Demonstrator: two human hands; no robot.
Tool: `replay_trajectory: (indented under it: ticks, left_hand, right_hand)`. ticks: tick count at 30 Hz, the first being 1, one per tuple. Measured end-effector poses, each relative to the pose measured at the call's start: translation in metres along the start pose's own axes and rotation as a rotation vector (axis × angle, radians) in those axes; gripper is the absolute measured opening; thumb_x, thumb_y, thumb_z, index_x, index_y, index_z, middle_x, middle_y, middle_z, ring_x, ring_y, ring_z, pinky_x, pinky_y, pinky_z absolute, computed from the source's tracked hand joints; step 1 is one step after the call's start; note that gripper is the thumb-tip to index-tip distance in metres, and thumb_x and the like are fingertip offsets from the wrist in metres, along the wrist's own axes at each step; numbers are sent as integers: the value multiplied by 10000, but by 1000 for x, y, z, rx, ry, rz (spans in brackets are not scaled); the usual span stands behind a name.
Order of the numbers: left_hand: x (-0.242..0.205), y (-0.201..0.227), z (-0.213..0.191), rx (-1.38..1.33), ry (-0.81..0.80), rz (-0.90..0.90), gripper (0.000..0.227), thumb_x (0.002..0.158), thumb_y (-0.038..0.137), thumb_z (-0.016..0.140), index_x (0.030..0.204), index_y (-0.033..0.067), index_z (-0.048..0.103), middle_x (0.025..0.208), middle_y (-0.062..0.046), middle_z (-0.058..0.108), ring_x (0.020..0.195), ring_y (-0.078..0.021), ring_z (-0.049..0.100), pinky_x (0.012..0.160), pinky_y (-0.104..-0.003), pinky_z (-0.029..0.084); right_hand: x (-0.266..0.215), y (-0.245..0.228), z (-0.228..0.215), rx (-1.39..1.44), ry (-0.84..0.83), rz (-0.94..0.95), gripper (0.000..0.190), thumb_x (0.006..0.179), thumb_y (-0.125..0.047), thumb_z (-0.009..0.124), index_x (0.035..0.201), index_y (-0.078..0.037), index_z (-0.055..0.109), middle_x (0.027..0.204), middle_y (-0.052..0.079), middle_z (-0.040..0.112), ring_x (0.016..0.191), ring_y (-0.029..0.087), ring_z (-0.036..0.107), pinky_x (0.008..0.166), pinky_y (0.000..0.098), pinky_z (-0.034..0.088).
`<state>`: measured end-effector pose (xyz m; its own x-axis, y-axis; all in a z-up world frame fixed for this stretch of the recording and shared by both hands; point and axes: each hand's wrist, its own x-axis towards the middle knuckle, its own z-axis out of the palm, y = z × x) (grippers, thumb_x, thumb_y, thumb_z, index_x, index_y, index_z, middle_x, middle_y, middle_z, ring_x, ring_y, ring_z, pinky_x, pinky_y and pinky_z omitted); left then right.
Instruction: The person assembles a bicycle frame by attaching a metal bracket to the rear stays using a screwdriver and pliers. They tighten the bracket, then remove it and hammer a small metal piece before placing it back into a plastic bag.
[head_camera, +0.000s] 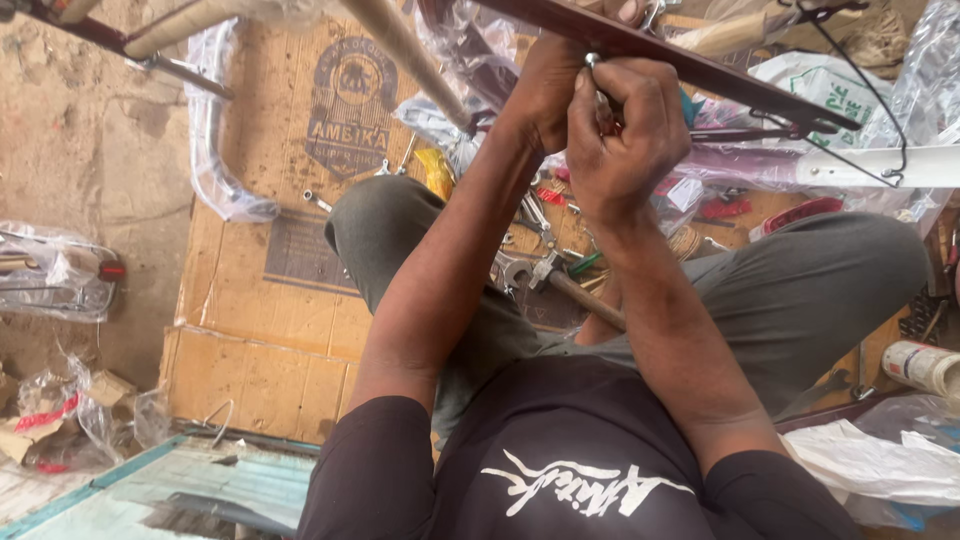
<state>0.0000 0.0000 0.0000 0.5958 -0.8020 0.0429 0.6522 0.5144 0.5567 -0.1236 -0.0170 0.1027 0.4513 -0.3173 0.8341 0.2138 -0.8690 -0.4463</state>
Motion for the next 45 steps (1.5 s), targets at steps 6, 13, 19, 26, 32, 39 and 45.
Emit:
replay_trajectory:
  ticks: [6, 13, 19, 26, 32, 39, 45]
  left_hand:
    - [-30, 17, 46, -100, -15, 156, 425, 1092, 316, 452, 1092, -33, 695, 1025, -163, 701, 997, -251, 677, 959, -385, 574]
    - [-46, 10, 29, -286, -196, 108, 291, 1046, 189, 580, 1166, -76, 607, 1124, -200, 672, 1077, -282, 654, 1029, -437, 549]
    - [-56, 48, 61, -47, -329, -36, 783, 964, 371, 635, 1587, -32, 385, 1489, -241, 541, 1270, -255, 617, 1149, -389, 506]
    - [-52, 41, 66, -65, -409, 7, 771, 989, 398, 666, 1572, -34, 403, 1500, -272, 517, 1173, -285, 603, 1089, -432, 499]
    - [-55, 40, 71, -161, -314, -41, 843, 941, 422, 683, 1577, -25, 358, 1513, -270, 475, 1349, -288, 597, 1206, -462, 499]
    - [-55, 47, 60, 24, -414, -39, 744, 996, 355, 647, 1610, 44, 365, 1556, -280, 464, 1342, -314, 603, 1182, -485, 537]
    - [-52, 38, 46, 26, -373, -88, 610, 1039, 94, 658, 1581, -15, 400, 1400, -239, 616, 1211, -289, 642, 1051, -438, 545]
  right_hand:
    - [11, -7, -7, -61, 26, -79, 160, 981, 28, 780, 1072, -4, 652, 1051, 99, 671, 909, 197, 719, 705, 295, 639]
    - [16, -20, -7, -77, 17, -40, 181, 1000, 28, 789, 1112, -23, 656, 1058, 91, 653, 932, 203, 704, 735, 342, 612]
    - [20, -21, -13, -65, -3, -25, 182, 999, 63, 771, 1116, -12, 653, 1055, 97, 651, 903, 193, 694, 676, 304, 592]
    - [35, -26, -27, -159, -156, 50, 141, 965, 76, 775, 1015, -1, 668, 889, 79, 593, 720, 142, 583, 561, 309, 455]
    - [34, -14, -26, -231, -210, 36, 146, 966, 48, 796, 959, -20, 667, 850, 46, 583, 671, 122, 562, 491, 278, 398]
    - [19, -20, -17, -37, 54, 87, 123, 1007, 44, 793, 1061, 11, 688, 965, 90, 668, 710, 146, 648, 563, 289, 482]
    - [23, -28, -14, 137, 91, 306, 130, 1029, 76, 786, 1057, 3, 682, 944, 82, 684, 723, 126, 668, 601, 263, 495]
